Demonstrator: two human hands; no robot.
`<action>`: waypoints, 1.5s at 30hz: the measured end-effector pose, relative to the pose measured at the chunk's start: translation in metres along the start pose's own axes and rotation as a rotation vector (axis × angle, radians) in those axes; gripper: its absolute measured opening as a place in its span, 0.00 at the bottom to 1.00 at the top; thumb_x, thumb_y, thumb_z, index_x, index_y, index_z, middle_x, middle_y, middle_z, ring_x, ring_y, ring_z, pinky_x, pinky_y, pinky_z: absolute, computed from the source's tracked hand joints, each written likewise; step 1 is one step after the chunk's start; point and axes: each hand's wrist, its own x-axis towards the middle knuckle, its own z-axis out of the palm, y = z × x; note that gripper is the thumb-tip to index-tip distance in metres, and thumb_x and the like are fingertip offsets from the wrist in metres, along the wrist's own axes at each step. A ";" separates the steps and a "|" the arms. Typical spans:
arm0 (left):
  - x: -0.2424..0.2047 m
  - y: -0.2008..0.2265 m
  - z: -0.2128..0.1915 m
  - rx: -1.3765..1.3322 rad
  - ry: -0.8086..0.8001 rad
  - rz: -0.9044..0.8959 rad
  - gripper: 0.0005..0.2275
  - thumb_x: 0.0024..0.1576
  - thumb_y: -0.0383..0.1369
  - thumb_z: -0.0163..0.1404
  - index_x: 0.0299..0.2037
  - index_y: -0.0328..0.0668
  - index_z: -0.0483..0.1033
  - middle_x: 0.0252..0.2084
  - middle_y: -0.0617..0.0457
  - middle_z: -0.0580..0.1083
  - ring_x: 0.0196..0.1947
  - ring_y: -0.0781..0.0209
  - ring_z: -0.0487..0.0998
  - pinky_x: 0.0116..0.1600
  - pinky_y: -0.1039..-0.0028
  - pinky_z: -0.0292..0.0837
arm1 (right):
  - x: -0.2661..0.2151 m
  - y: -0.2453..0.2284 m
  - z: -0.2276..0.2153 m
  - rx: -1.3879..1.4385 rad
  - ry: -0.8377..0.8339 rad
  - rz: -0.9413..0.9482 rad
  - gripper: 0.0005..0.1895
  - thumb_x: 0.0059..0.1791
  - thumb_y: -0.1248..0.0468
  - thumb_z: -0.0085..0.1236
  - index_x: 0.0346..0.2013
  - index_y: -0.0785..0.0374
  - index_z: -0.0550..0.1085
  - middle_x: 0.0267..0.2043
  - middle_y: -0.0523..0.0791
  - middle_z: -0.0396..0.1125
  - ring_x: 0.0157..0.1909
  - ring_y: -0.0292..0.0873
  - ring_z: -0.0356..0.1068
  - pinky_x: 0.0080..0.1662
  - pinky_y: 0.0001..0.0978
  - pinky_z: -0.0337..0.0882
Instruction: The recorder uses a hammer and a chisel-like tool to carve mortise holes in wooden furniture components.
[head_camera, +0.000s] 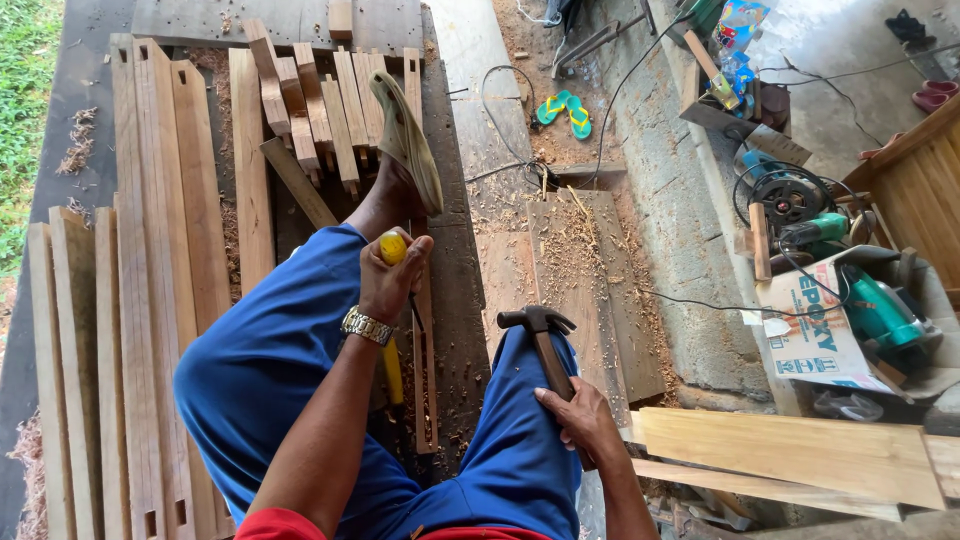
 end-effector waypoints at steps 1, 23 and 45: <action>0.000 0.000 0.001 0.021 -0.002 0.002 0.14 0.61 0.39 0.58 0.28 0.42 0.71 0.20 0.60 0.70 0.16 0.75 0.67 0.20 0.82 0.61 | 0.000 -0.001 0.000 0.002 0.015 0.005 0.53 0.39 0.44 0.70 0.67 0.72 0.59 0.22 0.50 0.69 0.18 0.45 0.72 0.20 0.39 0.72; -0.007 0.002 0.044 0.459 -0.201 0.185 0.17 0.60 0.41 0.59 0.26 0.37 0.71 0.19 0.56 0.69 0.21 0.73 0.65 0.26 0.74 0.62 | -0.023 -0.008 -0.004 0.007 0.022 -0.082 0.34 0.42 0.44 0.67 0.46 0.71 0.70 0.17 0.49 0.67 0.15 0.45 0.70 0.18 0.38 0.68; -0.009 -0.002 0.033 0.412 -0.067 0.227 0.18 0.59 0.42 0.59 0.25 0.38 0.70 0.20 0.56 0.71 0.21 0.73 0.68 0.24 0.75 0.64 | -0.147 -0.213 -0.105 0.490 0.304 -0.872 0.13 0.51 0.69 0.62 0.46 0.61 0.67 0.29 0.40 0.67 0.19 0.33 0.64 0.23 0.27 0.68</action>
